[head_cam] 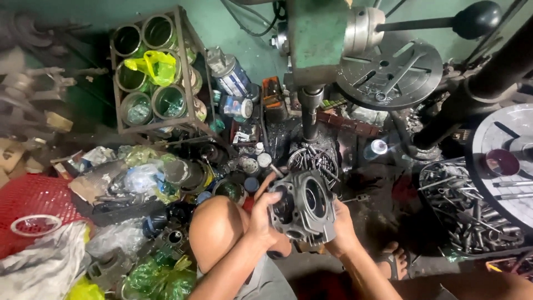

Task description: Cleaning and inspecting a motorcycle engine cylinder head using a cloth and a small scraping tool in a workshop.

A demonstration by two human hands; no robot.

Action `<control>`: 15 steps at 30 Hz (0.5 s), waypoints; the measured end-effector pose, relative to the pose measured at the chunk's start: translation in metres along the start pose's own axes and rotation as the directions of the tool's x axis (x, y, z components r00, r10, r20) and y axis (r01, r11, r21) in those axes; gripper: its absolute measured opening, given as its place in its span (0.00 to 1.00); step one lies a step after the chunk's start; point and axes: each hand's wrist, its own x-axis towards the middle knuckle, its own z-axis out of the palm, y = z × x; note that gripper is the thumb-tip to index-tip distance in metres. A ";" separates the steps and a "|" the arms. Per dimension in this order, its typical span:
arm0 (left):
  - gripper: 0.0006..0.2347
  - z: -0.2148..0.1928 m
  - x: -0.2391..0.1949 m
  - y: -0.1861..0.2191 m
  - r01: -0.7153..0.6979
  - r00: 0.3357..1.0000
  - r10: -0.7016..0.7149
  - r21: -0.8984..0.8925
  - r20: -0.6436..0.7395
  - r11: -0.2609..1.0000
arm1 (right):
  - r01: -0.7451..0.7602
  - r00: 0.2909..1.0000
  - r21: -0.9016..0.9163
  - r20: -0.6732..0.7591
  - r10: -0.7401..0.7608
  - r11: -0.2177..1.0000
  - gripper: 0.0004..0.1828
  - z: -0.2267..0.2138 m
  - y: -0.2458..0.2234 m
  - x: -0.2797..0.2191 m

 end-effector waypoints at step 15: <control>0.17 -0.003 -0.001 0.008 -0.445 0.874 0.321 0.338 0.364 0.829 | -0.001 0.983 0.325 0.174 -0.059 0.946 0.14 -0.037 -0.060 -0.004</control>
